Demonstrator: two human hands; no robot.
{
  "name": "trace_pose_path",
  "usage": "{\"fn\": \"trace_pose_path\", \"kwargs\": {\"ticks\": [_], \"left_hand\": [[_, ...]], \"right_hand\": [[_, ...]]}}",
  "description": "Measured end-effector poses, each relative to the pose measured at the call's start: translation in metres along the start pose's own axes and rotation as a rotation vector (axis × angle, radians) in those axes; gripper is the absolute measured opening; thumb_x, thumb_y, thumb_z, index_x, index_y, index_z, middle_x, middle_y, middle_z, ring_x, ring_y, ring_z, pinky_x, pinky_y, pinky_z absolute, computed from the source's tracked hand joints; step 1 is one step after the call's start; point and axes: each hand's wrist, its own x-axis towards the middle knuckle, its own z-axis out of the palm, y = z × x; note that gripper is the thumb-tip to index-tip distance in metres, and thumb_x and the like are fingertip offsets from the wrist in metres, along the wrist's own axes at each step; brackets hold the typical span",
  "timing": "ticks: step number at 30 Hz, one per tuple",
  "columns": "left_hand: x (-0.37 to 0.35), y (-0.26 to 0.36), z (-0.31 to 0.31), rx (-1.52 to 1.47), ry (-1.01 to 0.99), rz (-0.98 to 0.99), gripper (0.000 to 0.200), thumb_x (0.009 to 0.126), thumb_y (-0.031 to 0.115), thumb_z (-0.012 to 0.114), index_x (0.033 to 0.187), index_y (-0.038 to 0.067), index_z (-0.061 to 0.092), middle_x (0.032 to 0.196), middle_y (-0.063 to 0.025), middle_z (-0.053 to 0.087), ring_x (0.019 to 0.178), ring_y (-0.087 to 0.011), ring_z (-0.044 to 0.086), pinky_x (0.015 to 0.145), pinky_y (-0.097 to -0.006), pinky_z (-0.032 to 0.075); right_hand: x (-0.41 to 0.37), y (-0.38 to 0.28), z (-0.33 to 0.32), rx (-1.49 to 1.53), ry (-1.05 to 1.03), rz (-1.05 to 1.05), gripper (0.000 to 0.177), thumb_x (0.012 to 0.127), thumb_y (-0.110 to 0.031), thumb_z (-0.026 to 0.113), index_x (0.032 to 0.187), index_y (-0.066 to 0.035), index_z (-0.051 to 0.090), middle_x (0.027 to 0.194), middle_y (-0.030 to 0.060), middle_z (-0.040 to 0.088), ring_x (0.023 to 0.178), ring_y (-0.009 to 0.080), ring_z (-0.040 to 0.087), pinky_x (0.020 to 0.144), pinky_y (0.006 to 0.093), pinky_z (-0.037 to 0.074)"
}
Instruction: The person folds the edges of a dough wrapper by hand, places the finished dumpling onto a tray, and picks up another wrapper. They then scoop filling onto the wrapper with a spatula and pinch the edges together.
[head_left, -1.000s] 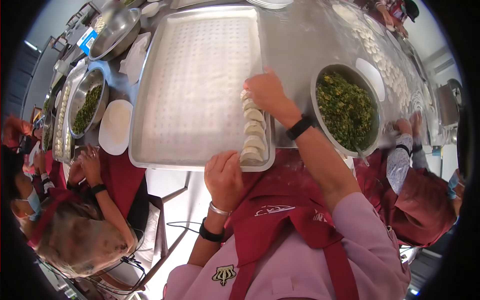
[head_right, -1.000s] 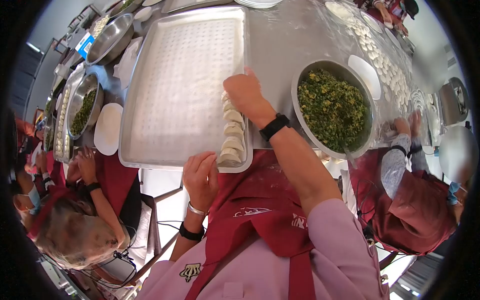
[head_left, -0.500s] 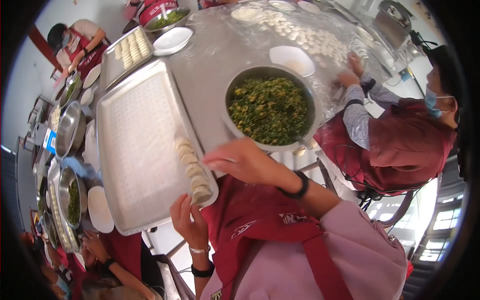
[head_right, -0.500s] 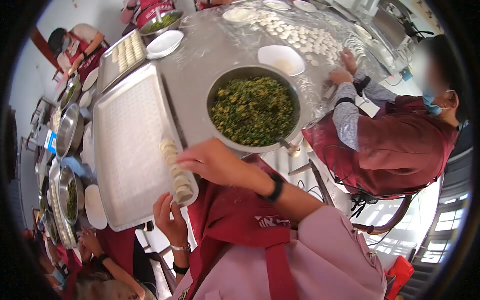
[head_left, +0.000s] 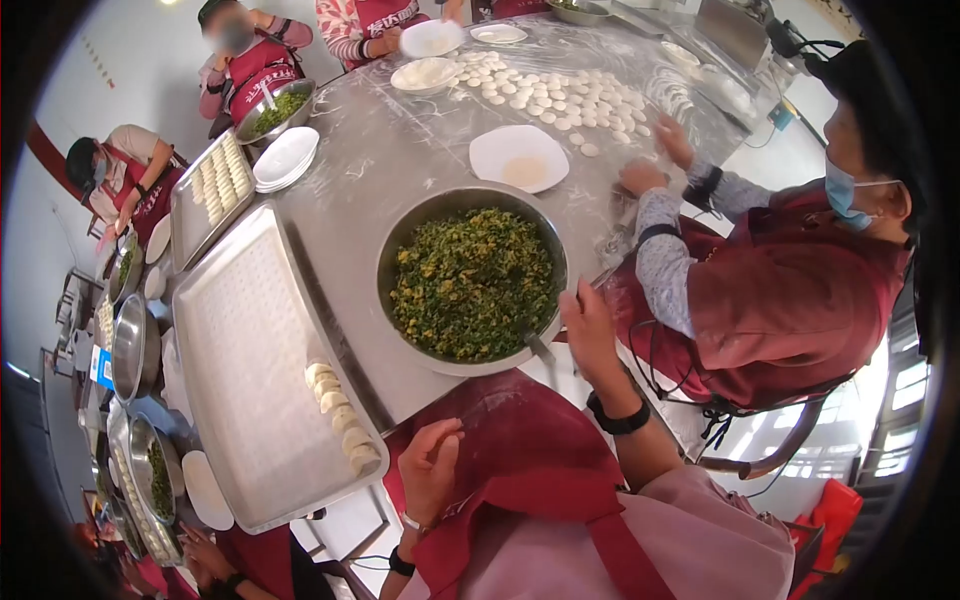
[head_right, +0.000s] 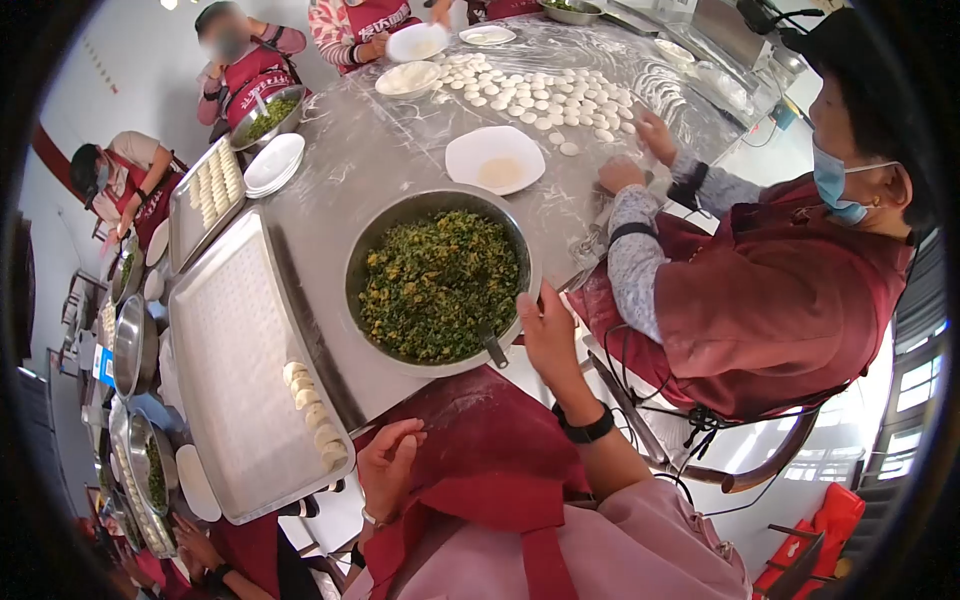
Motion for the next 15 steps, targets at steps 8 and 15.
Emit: {"fn": "trace_pose_path", "kwargs": {"ticks": [8, 15], "left_hand": [[0.04, 0.027, 0.031, -0.484, 0.043, -0.216, 0.058, 0.096, 0.003, 0.056, 0.149, -0.008, 0.033, 0.125, -0.0237, 0.063, 0.108, -0.0288, 0.067, 0.096, -0.0374, 0.055], [0.083, 0.031, 0.021, -0.559, 0.114, -0.235, 0.047, 0.098, 0.002, 0.053, 0.141, -0.009, 0.04, 0.123, -0.0253, 0.062, 0.105, -0.0305, 0.067, 0.095, -0.0412, 0.057]], "right_hand": [[0.015, 0.016, 0.033, 0.133, 0.014, 0.06, 0.027, 0.102, -0.022, 0.057, 0.116, 0.001, 0.052, 0.087, 0.0129, 0.06, 0.077, 0.0193, 0.055, 0.071, 0.0355, 0.047], [0.111, 0.03, 0.056, -0.382, 0.229, -0.307, 0.025, 0.092, -0.022, 0.066, 0.105, -0.001, 0.064, 0.1, 0.0214, 0.067, 0.095, 0.037, 0.064, 0.083, 0.0455, 0.05]]}}
